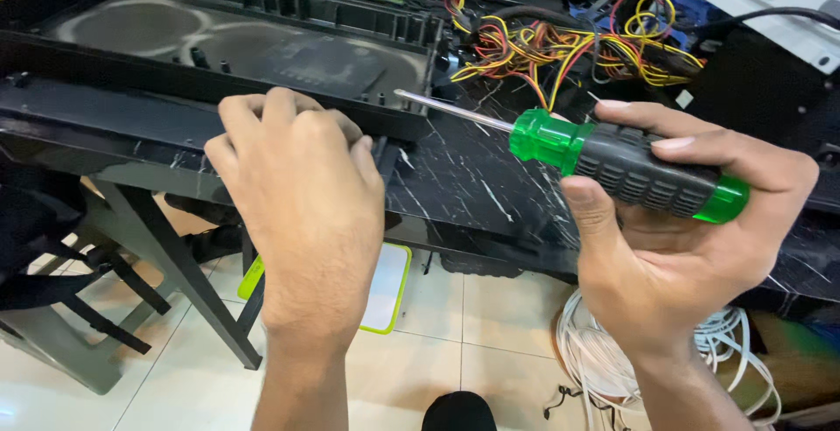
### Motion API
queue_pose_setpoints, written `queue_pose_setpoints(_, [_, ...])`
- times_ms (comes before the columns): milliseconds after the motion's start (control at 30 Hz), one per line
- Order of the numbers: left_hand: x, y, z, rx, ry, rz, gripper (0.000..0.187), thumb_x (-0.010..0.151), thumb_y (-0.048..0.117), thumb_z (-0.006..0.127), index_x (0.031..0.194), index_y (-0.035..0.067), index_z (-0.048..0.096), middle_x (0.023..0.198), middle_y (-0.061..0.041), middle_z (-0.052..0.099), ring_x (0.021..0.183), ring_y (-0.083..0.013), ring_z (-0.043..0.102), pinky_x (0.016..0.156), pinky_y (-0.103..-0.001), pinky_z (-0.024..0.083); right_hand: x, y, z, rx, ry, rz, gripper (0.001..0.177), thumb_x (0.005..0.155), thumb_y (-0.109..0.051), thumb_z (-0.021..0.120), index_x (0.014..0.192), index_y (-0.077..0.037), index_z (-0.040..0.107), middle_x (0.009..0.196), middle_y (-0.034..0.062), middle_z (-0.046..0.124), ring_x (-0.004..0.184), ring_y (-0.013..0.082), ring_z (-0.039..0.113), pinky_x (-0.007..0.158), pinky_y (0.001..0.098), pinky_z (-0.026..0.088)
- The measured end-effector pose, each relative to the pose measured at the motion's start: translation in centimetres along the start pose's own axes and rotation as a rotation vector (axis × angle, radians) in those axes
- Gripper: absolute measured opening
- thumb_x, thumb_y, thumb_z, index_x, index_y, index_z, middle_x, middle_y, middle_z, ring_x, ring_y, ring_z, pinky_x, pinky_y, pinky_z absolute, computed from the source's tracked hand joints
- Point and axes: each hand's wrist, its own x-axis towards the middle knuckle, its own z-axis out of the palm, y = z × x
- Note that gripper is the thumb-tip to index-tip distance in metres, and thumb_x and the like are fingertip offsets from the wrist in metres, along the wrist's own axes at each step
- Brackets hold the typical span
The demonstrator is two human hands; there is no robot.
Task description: The person installs a hard drive into a blue caddy and places it into a computer case. They then use a screwdriver to secure the power supply unit at the back of the case. Finally, they attach a cooling fan to the front of the computer case.
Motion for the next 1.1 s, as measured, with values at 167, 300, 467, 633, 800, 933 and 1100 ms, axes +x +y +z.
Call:
queue_pose_setpoints(167, [0.1, 2.0, -1.3, -0.205, 0.171, 0.125, 0.007, 0.103, 0.011, 0.095, 0.105, 0.009, 0.088, 0.113, -0.013, 0.073, 0.114, -0.0424, 0.056, 0.096, -0.055, 0.046, -0.3, 0.3, -1.6, -0.024, 0.069, 0.02, 0.052, 0.113, -0.015, 0.077, 0.138, -0.001, 0.034, 0.135, 0.0308, 0.051, 0.134, 0.0545, 0.082, 0.109, 0.0526, 0.075])
queue_pose_setpoints(300, [-1.0, 7.2, -2.2, -0.542, 0.244, 0.241, 0.024, 0.116, -0.01, 0.1, 0.113, -0.003, 0.077, 0.124, -0.018, 0.084, 0.116, -0.0386, 0.073, 0.111, -0.049, 0.049, -1.2, 1.7, -5.5, -0.031, 0.213, 0.056, 0.053, 0.107, -0.024, 0.078, 0.135, -0.008, 0.036, 0.129, 0.0255, 0.057, 0.127, 0.0487, 0.083, 0.109, 0.0501, 0.075])
queue_pose_setpoints(467, [-2.4, 17.9, -0.3, -1.142, 0.034, -0.002, 0.025, 0.121, -0.013, 0.09, 0.113, -0.009, 0.067, 0.119, -0.022, 0.079, 0.116, -0.0259, 0.079, 0.102, -0.032, 0.066, -2.6, 3.8, -14.1, -0.128, 0.316, 0.132, 0.054, 0.104, -0.031, 0.077, 0.134, -0.013, 0.035, 0.126, 0.0329, 0.069, 0.122, 0.0402, 0.083, 0.094, 0.0362, 0.071])
queue_pose_setpoints(633, [-4.0, 28.3, 3.5, -1.487, -0.185, -0.332, 0.027, 0.105, 0.001, 0.09, 0.123, 0.003, 0.069, 0.107, -0.011, 0.079, 0.091, -0.013, 0.078, 0.08, -0.027, 0.078, -5.2, 6.3, -23.4, -0.242, 0.445, 0.128, 0.056, 0.101, -0.038, 0.077, 0.131, -0.015, 0.035, 0.12, 0.0323, 0.069, 0.115, 0.0394, 0.084, 0.104, 0.0443, 0.071])
queue_pose_setpoints(800, [-7.3, 38.2, 5.8, -1.809, -0.423, -0.571, 0.021, 0.091, 0.001, 0.091, 0.109, -0.005, 0.081, 0.093, -0.018, 0.085, 0.08, -0.0264, 0.086, 0.084, -0.032, 0.075, -8.7, 8.6, -32.9, -0.384, 0.519, 0.205, 0.052, 0.106, -0.029, 0.074, 0.134, -0.015, 0.033, 0.12, 0.0287, 0.063, 0.123, 0.0438, 0.081, 0.098, 0.0437, 0.07])
queue_pose_setpoints(933, [-10.0, 44.6, 6.0, -1.901, -0.536, -0.609, 0.025, 0.089, 0.0, 0.091, 0.11, -0.009, 0.083, 0.091, -0.023, 0.085, 0.079, -0.0299, 0.086, 0.086, -0.037, 0.077, -10.2, 9.0, -38.5, -0.452, 0.516, 0.273, 0.054, 0.107, -0.038, 0.068, 0.136, -0.014, 0.029, 0.13, 0.043, 0.065, 0.127, 0.0434, 0.075, 0.096, 0.0449, 0.066])
queue_pose_setpoints(1100, [-12.9, 50.5, 5.3, -1.865, -0.763, -0.67, 0.025, 0.086, 0.004, 0.092, 0.107, -0.009, 0.085, 0.091, -0.026, 0.088, 0.083, -0.0349, 0.09, 0.086, -0.038, 0.077, -13.5, 10.5, -45.1, -0.395, 0.601, 0.294, 0.055, 0.108, -0.034, 0.067, 0.142, -0.015, 0.029, 0.142, 0.0439, 0.059, 0.135, 0.0419, 0.068, 0.101, 0.0538, 0.072])
